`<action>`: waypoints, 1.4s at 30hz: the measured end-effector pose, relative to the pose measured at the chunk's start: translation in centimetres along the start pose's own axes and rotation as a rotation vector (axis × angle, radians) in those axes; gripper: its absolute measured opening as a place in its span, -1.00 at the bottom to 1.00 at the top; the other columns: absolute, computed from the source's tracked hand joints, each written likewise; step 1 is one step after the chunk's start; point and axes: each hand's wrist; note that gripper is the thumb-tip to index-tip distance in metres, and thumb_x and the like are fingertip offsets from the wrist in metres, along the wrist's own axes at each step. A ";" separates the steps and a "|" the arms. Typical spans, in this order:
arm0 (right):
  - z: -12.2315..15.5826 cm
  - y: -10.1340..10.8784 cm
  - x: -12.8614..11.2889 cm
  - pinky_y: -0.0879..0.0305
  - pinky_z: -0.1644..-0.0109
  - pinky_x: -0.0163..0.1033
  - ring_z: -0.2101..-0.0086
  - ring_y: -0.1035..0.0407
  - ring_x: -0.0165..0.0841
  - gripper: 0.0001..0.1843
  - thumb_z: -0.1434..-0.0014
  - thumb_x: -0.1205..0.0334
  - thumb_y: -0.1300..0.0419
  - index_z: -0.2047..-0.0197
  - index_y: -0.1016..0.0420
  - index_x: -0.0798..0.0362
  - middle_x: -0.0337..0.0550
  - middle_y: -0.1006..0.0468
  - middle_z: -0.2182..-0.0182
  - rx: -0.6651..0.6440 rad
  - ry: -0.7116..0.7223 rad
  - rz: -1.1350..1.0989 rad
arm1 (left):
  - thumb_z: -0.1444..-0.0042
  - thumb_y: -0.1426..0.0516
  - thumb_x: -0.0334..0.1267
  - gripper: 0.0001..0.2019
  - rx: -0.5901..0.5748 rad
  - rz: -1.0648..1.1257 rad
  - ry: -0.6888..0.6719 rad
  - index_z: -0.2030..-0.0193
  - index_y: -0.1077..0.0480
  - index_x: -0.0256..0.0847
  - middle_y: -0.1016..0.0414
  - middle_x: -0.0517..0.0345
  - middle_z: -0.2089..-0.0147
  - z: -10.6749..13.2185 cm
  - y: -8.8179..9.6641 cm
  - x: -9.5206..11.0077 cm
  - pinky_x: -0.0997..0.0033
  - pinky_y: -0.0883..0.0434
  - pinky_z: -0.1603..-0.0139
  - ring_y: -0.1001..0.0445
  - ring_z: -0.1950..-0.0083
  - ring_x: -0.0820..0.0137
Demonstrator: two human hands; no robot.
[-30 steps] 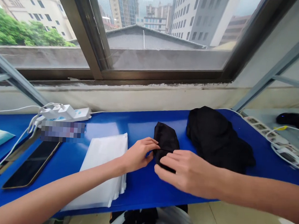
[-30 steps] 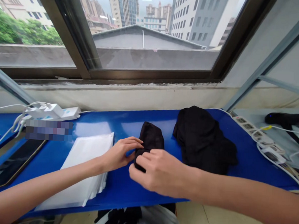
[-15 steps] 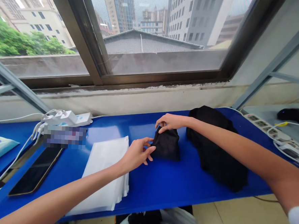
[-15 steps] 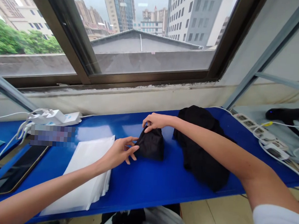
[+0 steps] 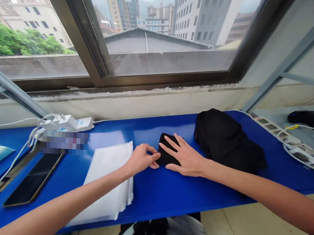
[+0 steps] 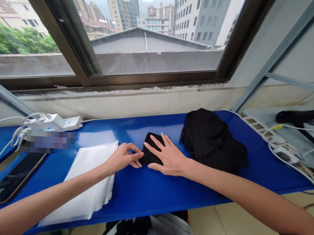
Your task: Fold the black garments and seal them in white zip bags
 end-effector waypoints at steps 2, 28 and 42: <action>0.0 -0.2 0.3 0.21 -0.43 0.46 -0.44 0.56 0.33 -0.06 -0.30 -0.44 0.02 -0.57 0.20 -0.25 -0.05 0.39 -0.54 -0.033 -0.057 -0.032 | -0.16 -0.27 -0.17 -0.82 -0.026 -0.048 0.024 0.31 -0.47 -0.26 -0.60 0.05 0.49 -0.2 0.1 0.2 0.31 -0.61 0.25 -0.69 0.37 0.20; 0.7 7.8 0.5 -0.39 -0.06 -0.17 -0.01 -0.45 -0.27 -0.53 -0.15 0.39 -0.31 -0.14 -0.47 0.00 -0.05 -0.54 -0.08 0.278 0.108 -0.733 | -0.20 -0.20 -0.45 -0.71 0.159 -0.285 -0.932 0.07 -0.67 -0.02 -0.57 0.01 0.03 4.4 3.5 3.1 0.27 -0.56 0.00 -0.58 0.03 0.30; 1.2 8.0 0.1 -0.46 0.01 -0.17 0.14 -0.55 -0.29 -0.91 -0.24 0.21 -0.29 0.20 -0.58 0.02 -0.10 -0.65 0.11 0.464 -0.004 -0.710 | -0.05 -0.37 -0.23 -0.84 0.113 -0.075 -0.568 0.20 -0.70 -0.10 -0.69 0.04 0.11 3.6 4.4 3.5 0.28 -0.53 0.05 -0.62 0.07 0.21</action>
Point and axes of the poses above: each hand's wrist, its own z-axis away from the middle knuckle, its own y-axis out of the back of the hand, x = y × z
